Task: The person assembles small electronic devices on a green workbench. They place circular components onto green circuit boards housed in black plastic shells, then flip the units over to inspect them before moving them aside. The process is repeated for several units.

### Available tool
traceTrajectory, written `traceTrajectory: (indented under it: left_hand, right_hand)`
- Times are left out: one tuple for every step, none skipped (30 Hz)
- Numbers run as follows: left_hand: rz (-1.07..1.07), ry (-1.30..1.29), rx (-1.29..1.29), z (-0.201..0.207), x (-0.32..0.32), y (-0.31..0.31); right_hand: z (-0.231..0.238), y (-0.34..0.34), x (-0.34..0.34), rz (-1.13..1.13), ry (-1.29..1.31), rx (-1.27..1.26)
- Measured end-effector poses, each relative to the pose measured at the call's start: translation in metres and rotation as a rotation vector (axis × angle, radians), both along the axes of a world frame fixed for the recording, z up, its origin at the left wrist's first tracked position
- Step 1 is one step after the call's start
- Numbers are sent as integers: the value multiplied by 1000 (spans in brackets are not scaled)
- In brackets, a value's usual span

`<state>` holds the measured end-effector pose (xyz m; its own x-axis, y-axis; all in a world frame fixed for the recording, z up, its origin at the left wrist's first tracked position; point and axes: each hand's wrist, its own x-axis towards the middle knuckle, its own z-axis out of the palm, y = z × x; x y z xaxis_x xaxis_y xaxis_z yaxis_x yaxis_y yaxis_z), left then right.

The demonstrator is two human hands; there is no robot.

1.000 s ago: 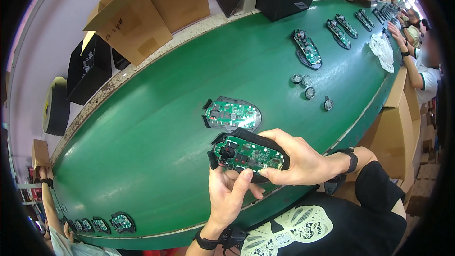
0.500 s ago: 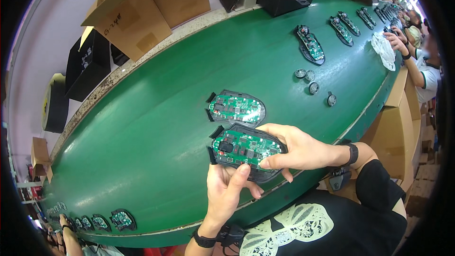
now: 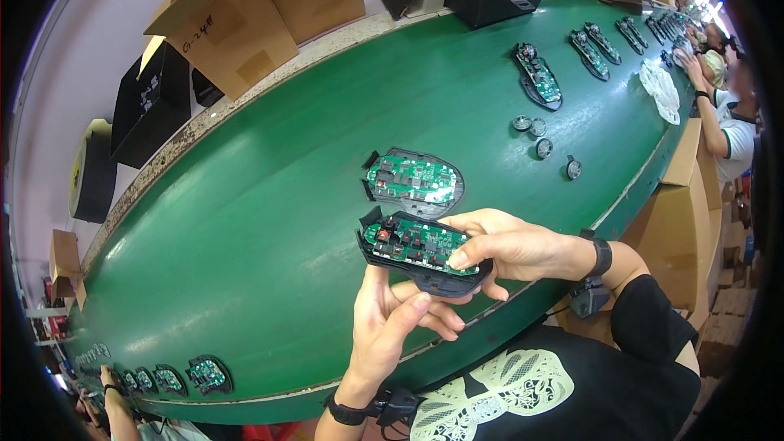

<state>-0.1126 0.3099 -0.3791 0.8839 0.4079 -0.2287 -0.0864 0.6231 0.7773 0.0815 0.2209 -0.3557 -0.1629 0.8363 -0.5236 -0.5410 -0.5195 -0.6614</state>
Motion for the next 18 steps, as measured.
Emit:
traceTrajectory:
  left_hand:
    - [7, -9, -2, -1, -1, 0]
    - [0, -16, -1, -4, -2, 0]
    - [-6, -22, 1, -6, -4, 0]
    - [-12, -27, 3, -8, -6, 0]
    - [-3, -15, 49, -10, -6, -2]
    - [5, -4, 96, -12, -5, -6]
    - [13, 7, 142, -12, -5, -7]
    - [3, 33, 163, -12, -5, -8]
    - [-9, 59, 183, -11, -5, -8]
    - [-21, 84, 203, -10, -5, -8]
    - [-23, 86, 194, -10, -4, -8]
    - [-23, 86, 194, -10, -3, -7]
    - [-23, 86, 194, -10, -3, -7]
    - [-23, 85, 194, -10, -2, -7]
    - [-15, 80, 200, -10, -1, -8]
    - [-7, 74, 206, -11, -1, -8]
    - [1, 69, 211, -11, 0, -9]
    - [15, 69, 231, -12, 0, -9]
  right_hand:
    - [-1, -1, -1, -4, -9, 14]
    - [1, -1, -2, -10, -102, 43]
    - [6, -1, -5, -14, -192, 72]
    - [10, -1, -7, -18, -282, 102]
    - [11, -3, -9, -40, -381, 122]
    - [11, -5, -11, -54, -437, 142]
    - [10, -8, -14, -67, -493, 162]
    - [9, -10, -16, -80, -549, 183]
    - [8, -11, -17, -95, -571, 206]
    - [8, -12, -18, -110, -593, 230]
    - [7, -12, -19, -125, -614, 253]
    - [6, -13, -20, -134, -636, 280]
    - [4, -13, -20, -144, -657, 306]
    - [1, -14, -20, -146, -679, 334]
    - [-2, -14, -19, -148, -701, 364]
    - [-3, -15, -19, -144, -714, 375]
    - [-4, -15, -18, -139, -727, 387]
    - [-5, -15, -18, -133, -740, 399]
